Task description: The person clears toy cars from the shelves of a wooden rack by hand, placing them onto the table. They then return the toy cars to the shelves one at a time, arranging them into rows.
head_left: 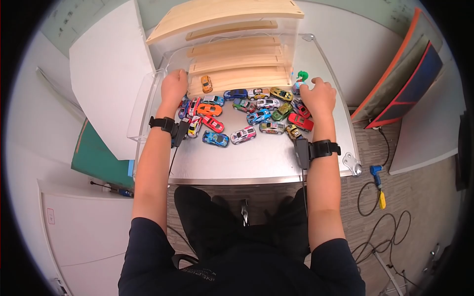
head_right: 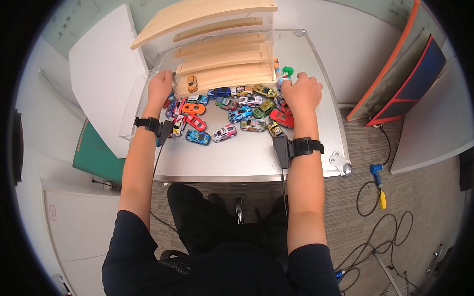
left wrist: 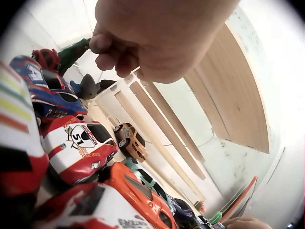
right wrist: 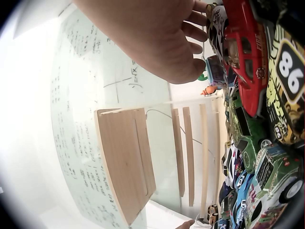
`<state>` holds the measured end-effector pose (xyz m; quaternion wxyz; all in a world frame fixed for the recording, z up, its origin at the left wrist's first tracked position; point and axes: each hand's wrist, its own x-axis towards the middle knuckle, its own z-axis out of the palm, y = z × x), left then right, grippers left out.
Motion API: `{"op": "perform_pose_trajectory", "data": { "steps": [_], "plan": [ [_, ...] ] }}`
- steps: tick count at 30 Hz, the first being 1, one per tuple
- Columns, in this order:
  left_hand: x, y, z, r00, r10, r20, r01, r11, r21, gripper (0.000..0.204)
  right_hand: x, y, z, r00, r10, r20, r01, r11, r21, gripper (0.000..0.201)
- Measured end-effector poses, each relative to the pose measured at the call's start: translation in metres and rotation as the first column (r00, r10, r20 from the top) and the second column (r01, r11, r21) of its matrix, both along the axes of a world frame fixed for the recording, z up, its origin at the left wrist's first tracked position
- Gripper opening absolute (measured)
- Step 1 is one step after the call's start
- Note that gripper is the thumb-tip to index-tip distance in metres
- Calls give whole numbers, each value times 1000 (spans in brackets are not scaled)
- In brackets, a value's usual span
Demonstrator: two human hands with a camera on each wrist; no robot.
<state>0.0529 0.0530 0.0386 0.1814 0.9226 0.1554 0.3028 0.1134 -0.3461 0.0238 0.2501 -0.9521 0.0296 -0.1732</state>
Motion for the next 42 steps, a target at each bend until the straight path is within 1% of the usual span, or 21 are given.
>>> {"op": "perform_pose_trajectory", "data": {
  "steps": [3, 7, 9, 10, 11, 12, 13, 15, 19, 21, 25, 27, 28, 30, 31, 32, 33, 34, 36, 40, 42],
  "plan": [
    [-3, -4, 3, 999, 3, -32, -4, 1000, -15, 39, 2, 0, -2, 1000, 0, 9, 0, 1000, -13, 43],
    [-5, -6, 3, 1000, 13, -21, -13, 1000, -16, 41, 3, 0, -4, 1000, 1, 19, 0, 1000, -25, 43],
    [-8, -8, 6, 994, 95, -61, -100, 992, -78, 40, 2, -1, -5, 1000, 11, 19, -11, 1000, -16, 43],
    [-9, -9, 5, 994, 96, -61, -101, 992, -78, 40, 3, -1, -5, 1000, 12, 20, -12, 1000, -16, 43],
    [-12, -12, 4, 976, 195, 95, -191, 980, -53, 45, 3, -1, -6, 1000, 15, 27, -15, 1000, -17, 43],
    [-13, -15, 4, 926, 282, 251, -280, 959, -41, 53, 3, -1, -5, 999, 17, 34, -16, 1000, -18, 43],
    [-16, -16, 4, 926, 281, 251, -279, 959, -41, 53, 3, -2, -5, 999, 16, 35, -15, 1000, -18, 43],
    [-25, -24, 14, 956, 207, 209, -193, 978, -82, 58, 2, 0, -3, 1000, 15, 24, -15, 1000, -25, 43],
    [-28, -31, 24, 965, 200, 167, -198, 980, -27, 55, 3, 0, -6, 999, 17, 44, -15, 1000, -25, 43],
    [-30, -32, 29, 924, 213, 318, -269, 952, 146, 55, 3, -1, -5, 999, 7, 43, -6, 1000, -21, 43],
    [-33, -33, 32, 928, 209, 307, -242, 967, 75, 49, 3, 1, -6, 999, 15, 47, -14, 1000, -27, 43],
    [-38, -45, 34, 988, 123, 98, -124, 992, 6, 44, 4, 0, -7, 999, 17, 41, -15, 999, -30, 43],
    [-36, -50, 35, 988, 123, 98, -124, 992, 6, 44, 4, 0, -7, 999, 17, 41, -15, 999, -30, 43],
    [-31, -62, 35, 988, 85, -130, -78, 995, 55, 50, 2, 0, -5, 999, 22, 36, -21, 999, -24, 43],
    [-25, -64, 36, 988, 85, -131, -79, 995, 54, 50, 2, 0, -5, 999, 22, 35, -21, 999, -25, 43],
    [-17, -65, 37, 949, 94, -301, -61, 991, 118, 53, 1, 0, -5, 999, 22, 41, -21, 1000, -23, 43],
    [-11, -67, 39, 881, 111, -460, -32, 984, 177, 56, 1, 0, -5, 999, 22, 46, -21, 1000, -20, 43],
    [-8, -69, 38, 881, 110, -461, -31, 984, 176, 56, 1, 0, -5, 999, 21, 46, -20, 1000, -21, 43],
    [-3, -74, 40, 820, 160, -550, -8, 963, 269, 59, 2, 0, -5, 998, 21, 55, -20, 1000, -13, 43],
    [9, -68, 31, 804, 145, -577, 6, 968, 252, 57, 1, 0, -4, 999, 17, 39, -17, 1000, -6, 43],
    [11, -65, 28, 810, 161, -564, -13, 967, 256, 54, 2, 0, -3, 1000, 22, 22, -22, 1000, 4, 43]
  ]
}}
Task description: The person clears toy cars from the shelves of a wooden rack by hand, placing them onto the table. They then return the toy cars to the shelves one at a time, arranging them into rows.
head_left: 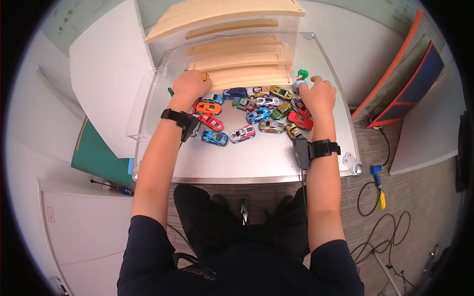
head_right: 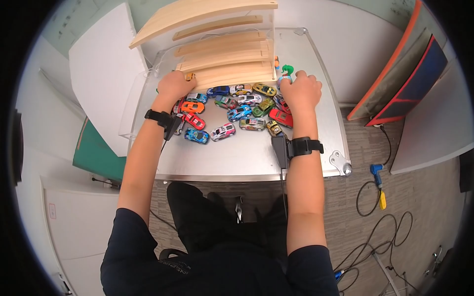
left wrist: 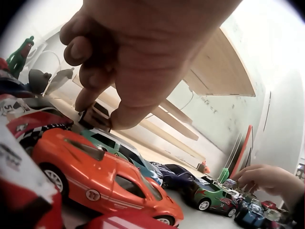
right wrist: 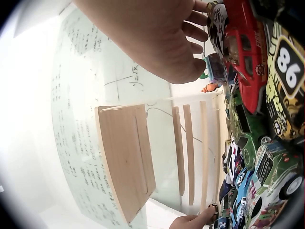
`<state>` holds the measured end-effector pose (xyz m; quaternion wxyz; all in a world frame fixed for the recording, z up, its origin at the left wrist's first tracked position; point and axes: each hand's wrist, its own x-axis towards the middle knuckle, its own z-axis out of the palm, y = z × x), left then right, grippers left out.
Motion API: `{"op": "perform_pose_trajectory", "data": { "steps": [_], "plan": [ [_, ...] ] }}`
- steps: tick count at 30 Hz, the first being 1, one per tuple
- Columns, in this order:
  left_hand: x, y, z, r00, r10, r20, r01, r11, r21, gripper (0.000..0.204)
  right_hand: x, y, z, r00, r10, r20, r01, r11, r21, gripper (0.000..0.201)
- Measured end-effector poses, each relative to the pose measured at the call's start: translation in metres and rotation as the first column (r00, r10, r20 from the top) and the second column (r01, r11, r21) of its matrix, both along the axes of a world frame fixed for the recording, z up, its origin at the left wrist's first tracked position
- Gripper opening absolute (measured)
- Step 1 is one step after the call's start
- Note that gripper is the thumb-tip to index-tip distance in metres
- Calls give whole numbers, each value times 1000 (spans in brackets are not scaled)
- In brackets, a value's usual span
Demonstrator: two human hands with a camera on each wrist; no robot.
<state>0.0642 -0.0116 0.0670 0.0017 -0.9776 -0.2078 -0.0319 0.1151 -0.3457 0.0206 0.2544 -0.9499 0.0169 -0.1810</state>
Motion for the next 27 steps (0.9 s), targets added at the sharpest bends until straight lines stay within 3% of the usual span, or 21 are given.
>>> {"op": "perform_pose_trajectory", "data": {
  "steps": [19, 22, 24, 25, 27],
  "plan": [
    [-7, 4, 4, 990, 100, 96, -98, 995, -26, 50, -1, 0, 0, 1000, -1, 2, 1, 1000, 2, 43],
    [-23, 7, 13, 974, 75, 213, -37, 984, -173, 51, -2, 0, 1, 1000, -4, 2, 4, 1000, -2, 43],
    [-32, 9, 14, 835, 53, 547, 82, 972, -219, 45, -2, 0, 2, 1000, -5, -1, 5, 1000, -8, 42],
    [-38, 10, 15, 836, 53, 547, 81, 972, -219, 45, -3, 1, 1, 1000, -4, -2, 3, 1000, -8, 42],
    [-47, 13, 16, 670, 193, 717, 236, 860, -452, 37, -2, 1, 0, 1000, -4, 18, 4, 1000, -14, 42]
  ]
}}
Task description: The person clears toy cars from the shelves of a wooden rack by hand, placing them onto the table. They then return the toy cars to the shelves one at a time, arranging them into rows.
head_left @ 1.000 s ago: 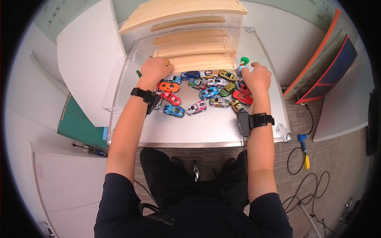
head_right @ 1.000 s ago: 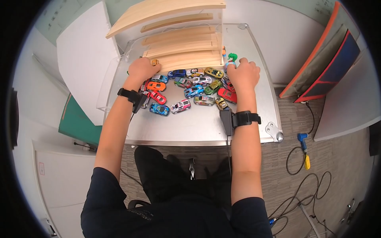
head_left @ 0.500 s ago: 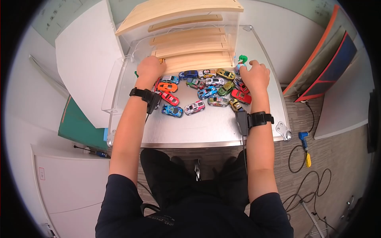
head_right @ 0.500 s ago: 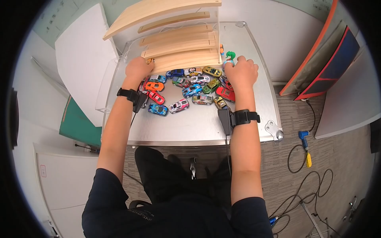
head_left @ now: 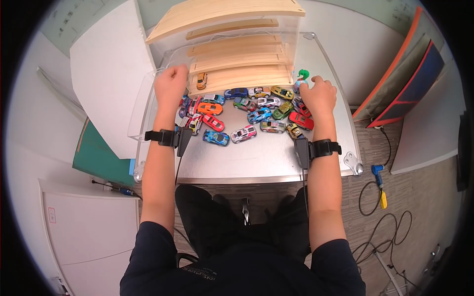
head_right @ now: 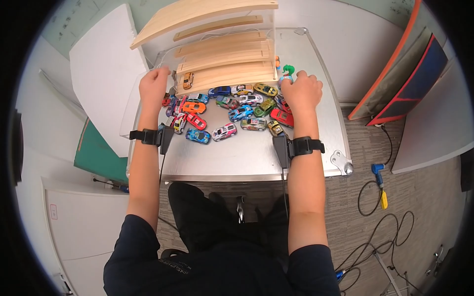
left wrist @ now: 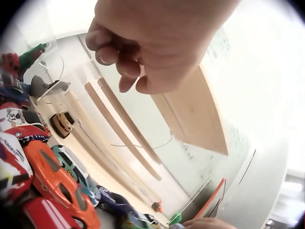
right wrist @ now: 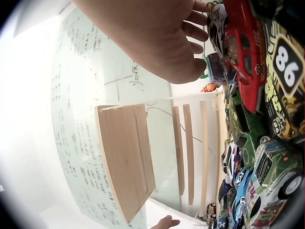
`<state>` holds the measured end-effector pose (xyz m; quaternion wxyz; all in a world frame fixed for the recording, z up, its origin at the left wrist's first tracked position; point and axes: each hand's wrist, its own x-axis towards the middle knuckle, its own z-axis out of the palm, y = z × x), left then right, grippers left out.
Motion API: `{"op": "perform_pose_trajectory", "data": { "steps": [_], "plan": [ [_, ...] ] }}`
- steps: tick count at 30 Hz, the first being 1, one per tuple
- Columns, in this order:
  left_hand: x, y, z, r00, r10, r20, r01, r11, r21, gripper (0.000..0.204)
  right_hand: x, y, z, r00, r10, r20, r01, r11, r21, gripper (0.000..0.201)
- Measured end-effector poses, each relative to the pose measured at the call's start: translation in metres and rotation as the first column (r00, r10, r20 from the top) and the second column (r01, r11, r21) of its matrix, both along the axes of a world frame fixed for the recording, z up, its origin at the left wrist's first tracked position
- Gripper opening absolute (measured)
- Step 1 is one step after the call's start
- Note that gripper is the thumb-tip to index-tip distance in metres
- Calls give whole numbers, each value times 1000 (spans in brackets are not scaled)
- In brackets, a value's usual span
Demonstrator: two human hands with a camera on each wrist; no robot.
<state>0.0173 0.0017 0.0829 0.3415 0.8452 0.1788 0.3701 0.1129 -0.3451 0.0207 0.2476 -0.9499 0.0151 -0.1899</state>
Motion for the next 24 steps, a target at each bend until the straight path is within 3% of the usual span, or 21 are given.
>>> {"op": "perform_pose_trajectory", "data": {
  "steps": [1, 3, 9, 16, 19, 21, 23, 24],
  "plan": [
    [-2, 4, 0, 1000, 1, 1, -1, 1000, -1, 37, 0, 0, -1, 1000, 1, 1, -1, 1000, -1, 42],
    [-6, 11, -4, 999, -18, 31, 28, 938, -346, 31, 0, 0, -2, 1000, 4, 12, -4, 1000, 0, 42],
    [-15, 14, -19, 989, -44, 144, 118, 819, -561, 29, 1, 0, -1, 1000, 1, -6, -1, 1000, -20, 43],
    [-19, 18, -35, 972, -91, 216, 206, 772, -602, 30, 4, 0, -6, 1000, 6, 19, -5, 998, -66, 44],
    [-17, 22, -42, 985, -114, 130, 167, 815, -555, 27, 4, 0, -7, 1000, 12, 9, -11, 996, -89, 45],
    [-14, 23, -45, 982, -153, 108, 183, 898, -401, 23, 6, -1, -6, 1000, 22, 9, -21, 996, -83, 47],
    [-17, 22, -47, 981, -165, 100, 192, 896, -401, 23, 6, -2, -4, 1000, 30, -11, -30, 996, -86, 48],
    [-17, 22, -49, 985, -157, 64, 169, 936, -309, 25, 5, -2, -3, 1000, 26, -7, -27, 996, -83, 48]
  ]
}}
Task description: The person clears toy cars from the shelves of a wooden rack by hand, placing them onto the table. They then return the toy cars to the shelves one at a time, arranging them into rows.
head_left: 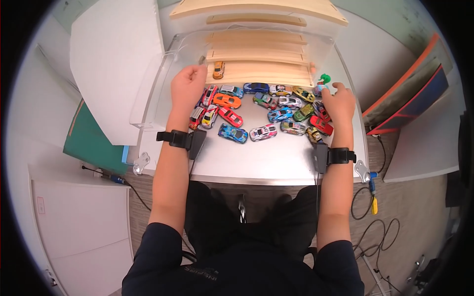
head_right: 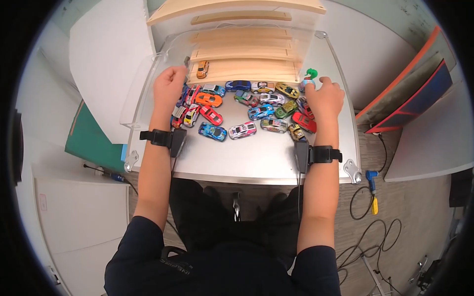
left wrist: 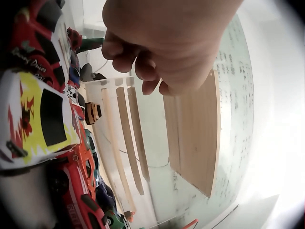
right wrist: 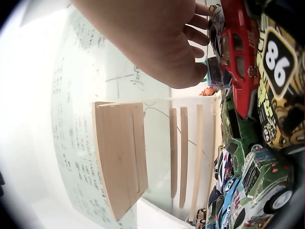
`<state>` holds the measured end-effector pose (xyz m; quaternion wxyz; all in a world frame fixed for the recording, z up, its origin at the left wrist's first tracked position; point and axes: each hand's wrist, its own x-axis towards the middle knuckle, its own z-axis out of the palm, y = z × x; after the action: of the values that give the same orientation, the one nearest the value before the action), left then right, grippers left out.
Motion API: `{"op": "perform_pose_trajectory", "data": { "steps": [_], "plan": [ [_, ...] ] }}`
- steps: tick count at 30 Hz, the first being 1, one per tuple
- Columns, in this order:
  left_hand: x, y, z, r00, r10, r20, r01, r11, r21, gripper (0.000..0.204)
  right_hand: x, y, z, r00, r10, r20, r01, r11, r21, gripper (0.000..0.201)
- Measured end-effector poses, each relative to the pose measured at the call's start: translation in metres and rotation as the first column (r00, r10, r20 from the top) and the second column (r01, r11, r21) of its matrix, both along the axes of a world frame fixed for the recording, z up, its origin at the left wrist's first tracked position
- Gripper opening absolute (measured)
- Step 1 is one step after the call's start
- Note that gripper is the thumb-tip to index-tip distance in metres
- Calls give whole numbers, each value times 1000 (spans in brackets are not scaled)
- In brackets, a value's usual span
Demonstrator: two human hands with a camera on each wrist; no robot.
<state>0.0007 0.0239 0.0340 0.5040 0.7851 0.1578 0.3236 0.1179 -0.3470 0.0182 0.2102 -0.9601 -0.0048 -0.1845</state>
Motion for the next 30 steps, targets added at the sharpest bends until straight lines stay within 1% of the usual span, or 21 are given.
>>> {"op": "perform_pose_trajectory", "data": {
  "steps": [1, 6, 8, 12, 15, 17, 20, 25, 27, 30],
  "plan": [
    [0, 0, -1, 1000, 16, -19, -14, 994, 105, 26, 0, 0, 1, 1000, -5, 5, 5, 1000, 3, 48],
    [-2, -3, 3, 999, 14, -51, -8, 993, 116, 30, 2, -1, 0, 1000, -1, 12, 1, 1000, -3, 48],
    [-3, -4, 8, 994, 66, -87, -50, 983, 177, 32, 0, 0, 4, 1000, 4, -1, -4, 1000, 24, 48],
    [-3, -3, 9, 990, 75, -117, -54, 983, 174, 33, -1, 0, 5, 1000, 18, 7, -18, 1000, 19, 49],
    [-5, -6, 11, 994, 45, -95, -26, 981, 193, 31, -1, 1, 7, 1000, 18, -4, -18, 1000, 10, 49],
    [-5, -7, 11, 993, 22, -119, -4, 988, 153, 31, -1, 0, 6, 1000, 14, 8, -14, 1000, 0, 49],
    [-3, -3, 8, 995, 19, -102, -6, 993, 118, 29, -1, -1, 5, 999, 30, 23, -30, 1000, 4, 49],
    [0, 4, 2, 992, 56, -112, -41, 991, 130, 29, -2, -1, 6, 1000, 21, 22, -21, 1000, 5, 50],
    [0, 4, 4, 993, 68, -98, -55, 990, 131, 28, -4, 0, 9, 999, 19, 32, -19, 1000, 2, 50],
    [-1, 1, 6, 989, 82, -121, -66, 989, 130, 27, -3, 0, 5, 998, 10, 62, -11, 1000, 9, 50]
  ]
}}
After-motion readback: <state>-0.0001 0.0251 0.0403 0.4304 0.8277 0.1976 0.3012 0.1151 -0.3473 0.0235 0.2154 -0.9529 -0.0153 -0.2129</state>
